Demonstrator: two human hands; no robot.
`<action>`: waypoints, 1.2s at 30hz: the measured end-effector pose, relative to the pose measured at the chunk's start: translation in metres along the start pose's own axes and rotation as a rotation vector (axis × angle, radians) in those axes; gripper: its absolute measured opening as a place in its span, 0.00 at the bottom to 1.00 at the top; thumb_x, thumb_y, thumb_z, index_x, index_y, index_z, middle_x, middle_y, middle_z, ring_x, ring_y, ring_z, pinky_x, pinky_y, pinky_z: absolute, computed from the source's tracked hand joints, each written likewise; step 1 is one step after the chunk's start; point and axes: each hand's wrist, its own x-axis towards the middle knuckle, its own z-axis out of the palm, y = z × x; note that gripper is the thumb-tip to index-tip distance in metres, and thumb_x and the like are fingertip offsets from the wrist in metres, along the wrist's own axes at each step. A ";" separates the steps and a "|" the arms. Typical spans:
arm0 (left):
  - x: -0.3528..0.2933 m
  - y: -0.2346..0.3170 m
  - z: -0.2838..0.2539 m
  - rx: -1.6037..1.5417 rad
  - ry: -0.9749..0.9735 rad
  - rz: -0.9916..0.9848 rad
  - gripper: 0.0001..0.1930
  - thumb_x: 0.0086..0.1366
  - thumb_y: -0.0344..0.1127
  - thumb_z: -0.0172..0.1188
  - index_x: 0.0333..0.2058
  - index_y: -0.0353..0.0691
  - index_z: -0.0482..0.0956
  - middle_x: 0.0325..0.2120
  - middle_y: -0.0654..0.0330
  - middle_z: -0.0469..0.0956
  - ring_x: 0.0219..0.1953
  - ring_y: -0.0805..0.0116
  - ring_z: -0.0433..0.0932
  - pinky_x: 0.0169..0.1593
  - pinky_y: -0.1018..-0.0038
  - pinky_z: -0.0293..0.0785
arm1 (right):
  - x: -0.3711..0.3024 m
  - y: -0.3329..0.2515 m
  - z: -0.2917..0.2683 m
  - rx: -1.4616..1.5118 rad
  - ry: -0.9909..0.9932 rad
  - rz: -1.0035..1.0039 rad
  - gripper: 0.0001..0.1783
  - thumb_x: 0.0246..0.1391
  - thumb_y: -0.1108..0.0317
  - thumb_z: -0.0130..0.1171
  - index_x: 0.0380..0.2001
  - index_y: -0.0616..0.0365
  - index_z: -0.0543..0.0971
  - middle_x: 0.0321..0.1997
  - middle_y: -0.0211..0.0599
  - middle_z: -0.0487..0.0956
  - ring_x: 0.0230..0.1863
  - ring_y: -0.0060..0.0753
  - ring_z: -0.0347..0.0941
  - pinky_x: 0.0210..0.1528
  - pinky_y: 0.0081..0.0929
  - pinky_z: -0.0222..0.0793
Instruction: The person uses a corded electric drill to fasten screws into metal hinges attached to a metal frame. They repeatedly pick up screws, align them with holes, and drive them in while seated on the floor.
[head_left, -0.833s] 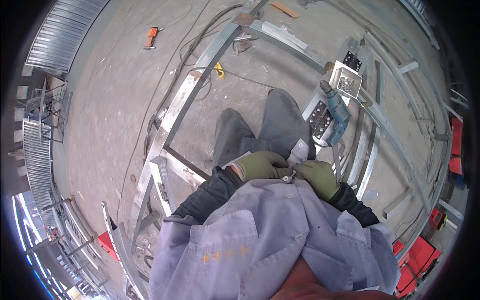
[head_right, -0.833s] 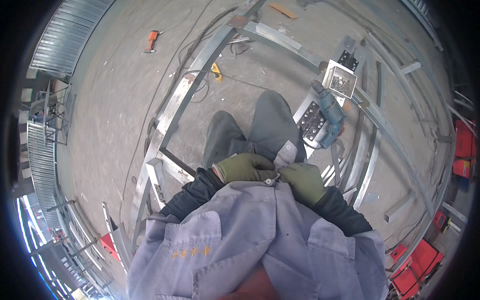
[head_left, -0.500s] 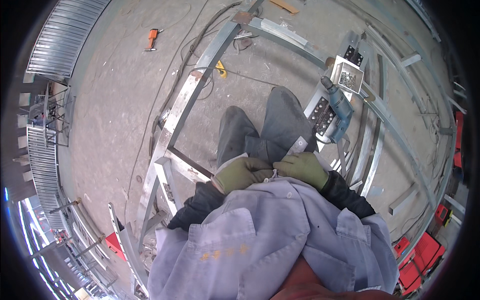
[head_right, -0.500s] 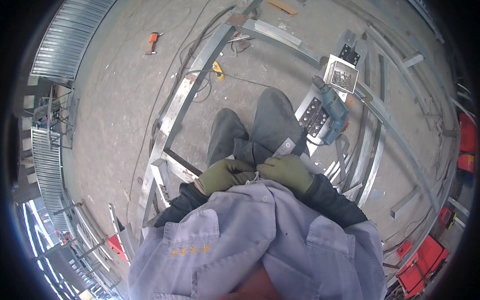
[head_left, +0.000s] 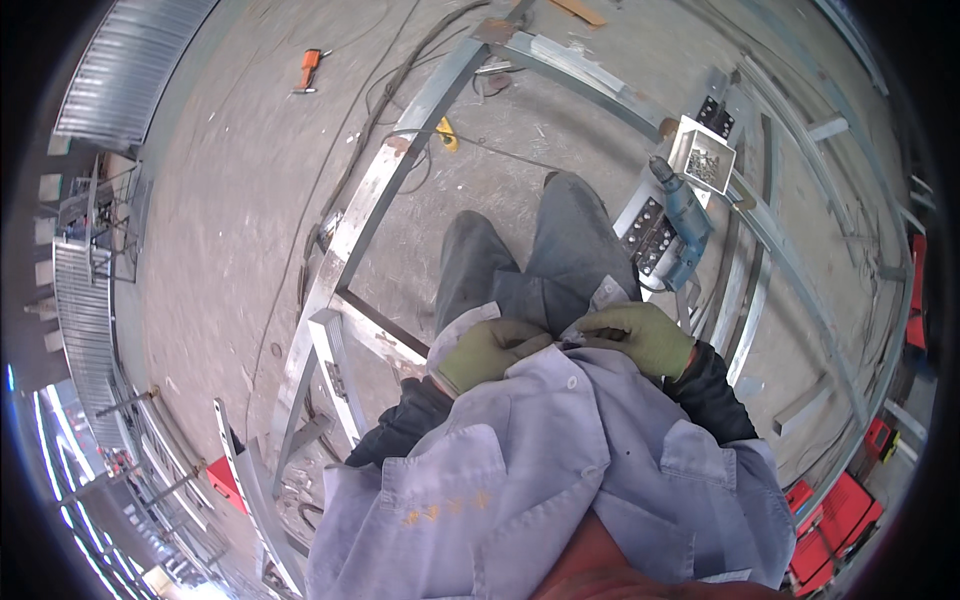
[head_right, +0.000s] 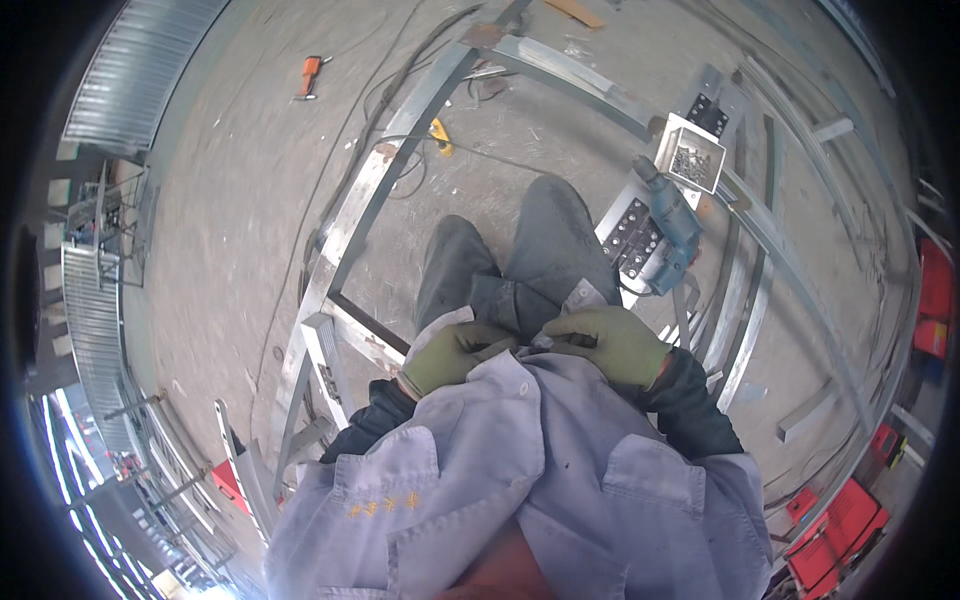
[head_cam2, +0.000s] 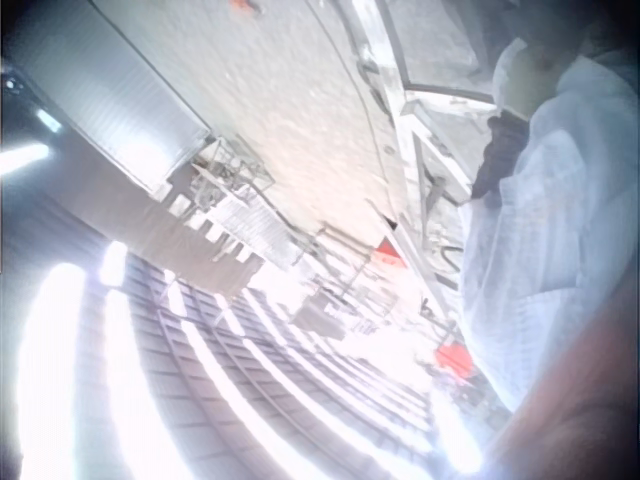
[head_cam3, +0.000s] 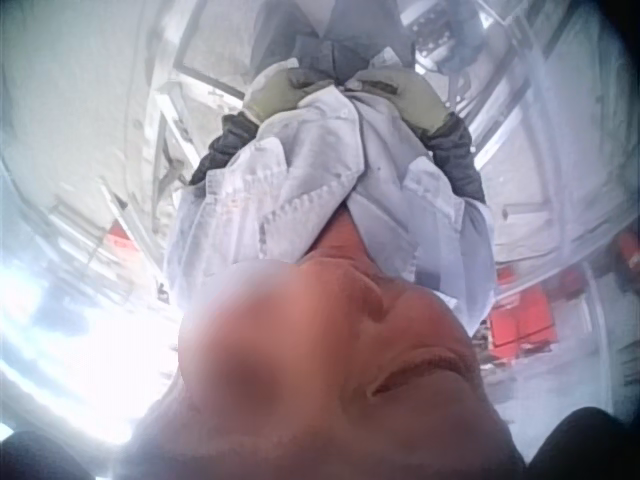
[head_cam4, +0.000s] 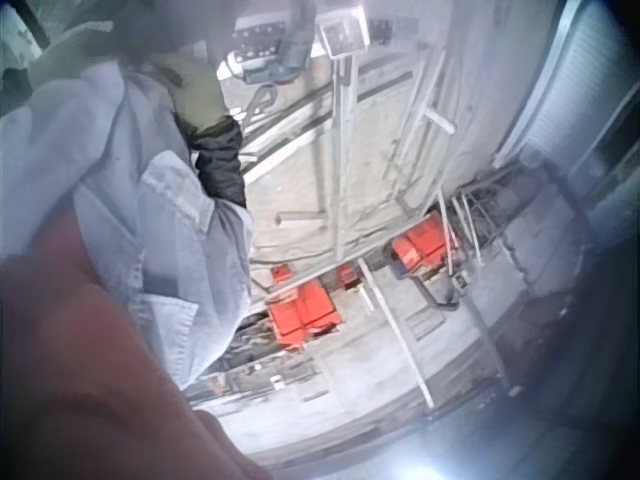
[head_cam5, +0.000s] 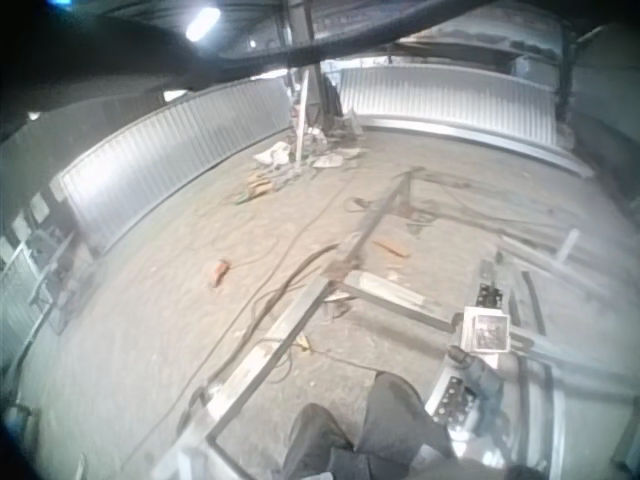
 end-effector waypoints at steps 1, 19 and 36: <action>0.003 -0.001 0.001 -0.038 0.028 -0.013 0.14 0.77 0.43 0.72 0.47 0.38 0.93 0.40 0.56 0.92 0.42 0.69 0.88 0.47 0.71 0.83 | -0.003 0.002 -0.001 -0.048 0.078 -0.028 0.19 0.71 0.61 0.71 0.60 0.57 0.89 0.52 0.44 0.92 0.51 0.40 0.90 0.56 0.34 0.84; 0.087 -0.005 -0.039 -0.132 0.273 0.069 0.14 0.82 0.40 0.67 0.48 0.32 0.91 0.33 0.69 0.84 0.36 0.81 0.76 0.39 0.75 0.73 | -0.009 0.234 -0.063 -0.011 1.064 0.667 0.49 0.62 0.41 0.75 0.72 0.67 0.75 0.61 0.57 0.87 0.58 0.49 0.87 0.65 0.41 0.79; 0.271 0.072 -0.166 0.037 -0.093 0.038 0.15 0.79 0.41 0.70 0.49 0.32 0.89 0.35 0.59 0.88 0.37 0.74 0.83 0.44 0.72 0.80 | 0.014 0.108 -0.105 0.538 1.129 0.842 0.33 0.52 0.71 0.77 0.61 0.65 0.79 0.46 0.35 0.86 0.41 0.27 0.83 0.44 0.30 0.81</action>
